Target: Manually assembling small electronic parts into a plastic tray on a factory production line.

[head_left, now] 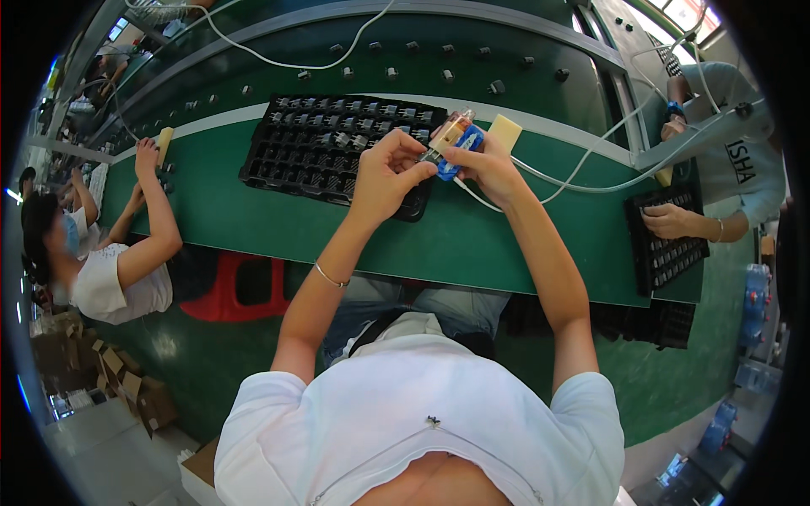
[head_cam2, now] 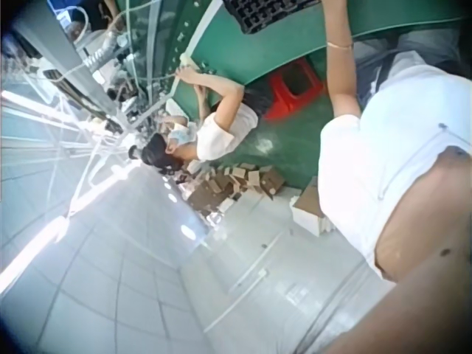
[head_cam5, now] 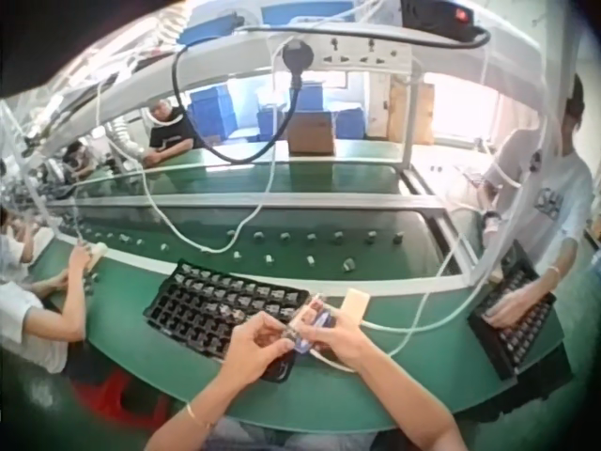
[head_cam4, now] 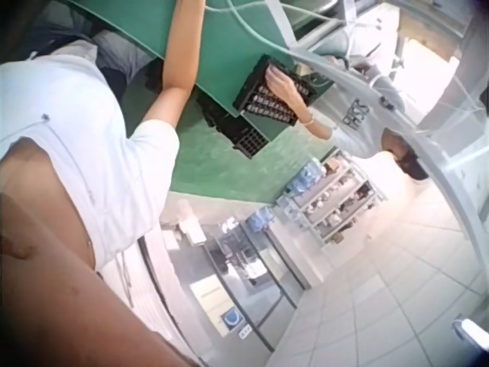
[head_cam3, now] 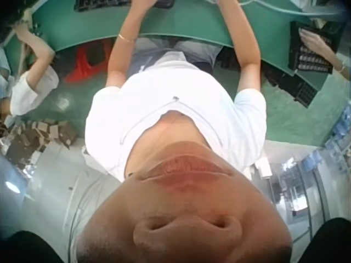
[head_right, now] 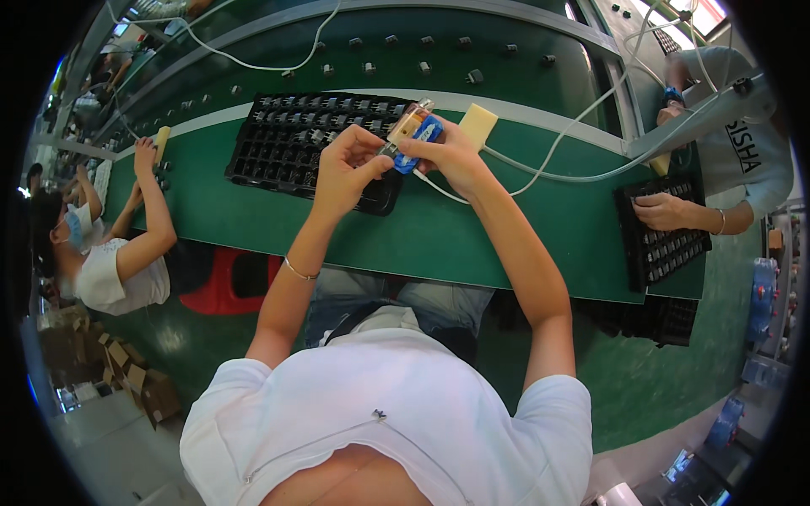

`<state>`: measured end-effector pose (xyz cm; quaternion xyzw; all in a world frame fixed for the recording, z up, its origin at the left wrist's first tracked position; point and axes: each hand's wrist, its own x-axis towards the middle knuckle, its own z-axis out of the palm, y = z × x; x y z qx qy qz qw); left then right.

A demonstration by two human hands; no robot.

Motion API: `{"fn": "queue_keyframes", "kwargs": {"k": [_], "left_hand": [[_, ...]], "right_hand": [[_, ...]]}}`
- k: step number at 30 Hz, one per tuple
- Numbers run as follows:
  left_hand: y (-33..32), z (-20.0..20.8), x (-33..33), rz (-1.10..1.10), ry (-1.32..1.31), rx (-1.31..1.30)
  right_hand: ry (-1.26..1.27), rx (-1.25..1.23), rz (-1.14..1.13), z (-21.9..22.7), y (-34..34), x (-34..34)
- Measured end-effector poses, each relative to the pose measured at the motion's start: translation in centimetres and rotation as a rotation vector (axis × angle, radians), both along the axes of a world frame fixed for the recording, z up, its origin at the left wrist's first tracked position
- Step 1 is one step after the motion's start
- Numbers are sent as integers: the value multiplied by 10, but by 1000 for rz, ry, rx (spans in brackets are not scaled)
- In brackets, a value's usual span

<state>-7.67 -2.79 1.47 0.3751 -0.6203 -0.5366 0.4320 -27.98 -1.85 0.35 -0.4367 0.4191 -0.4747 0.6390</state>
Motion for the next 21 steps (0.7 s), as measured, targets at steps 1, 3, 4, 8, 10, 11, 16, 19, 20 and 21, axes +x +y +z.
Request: {"fn": "queue_keyframes", "kwargs": {"k": [1, 3, 4, 8, 10, 11, 16, 19, 20, 21], "left_hand": [[1, 0, 0, -10, 9, 11], [-3, -3, 3, -37, -18, 43], [-6, -5, 5, -67, -44, 75], [-30, -13, 24, -211, -138, 67], [-56, -14, 54, -38, -221, -91], [-77, -14, 73, 166, -425, -217], [-161, -39, 201, 681, -1130, -641], [-164, -40, 201, 624, -1348, -691], [-163, -41, 199, 610, -1378, -706], [-163, -43, 196, 595, -1409, -720]], "right_hand": [[-74, 58, 31, -4, 0, 0], [-148, 116, 67, -8, -1, -3], [-116, 107, 105, -5, -2, -6], [-144, 110, 134, -2, 0, -16], [-120, 55, 102, -7, 0, -37], [-119, 55, 97, -11, 0, -48], [413, -78, -428, -13, 6, -82], [784, -348, -691, -25, 11, -85], [829, -312, -718, -23, 13, -83], [839, -296, -738, -23, 15, -80]]}}
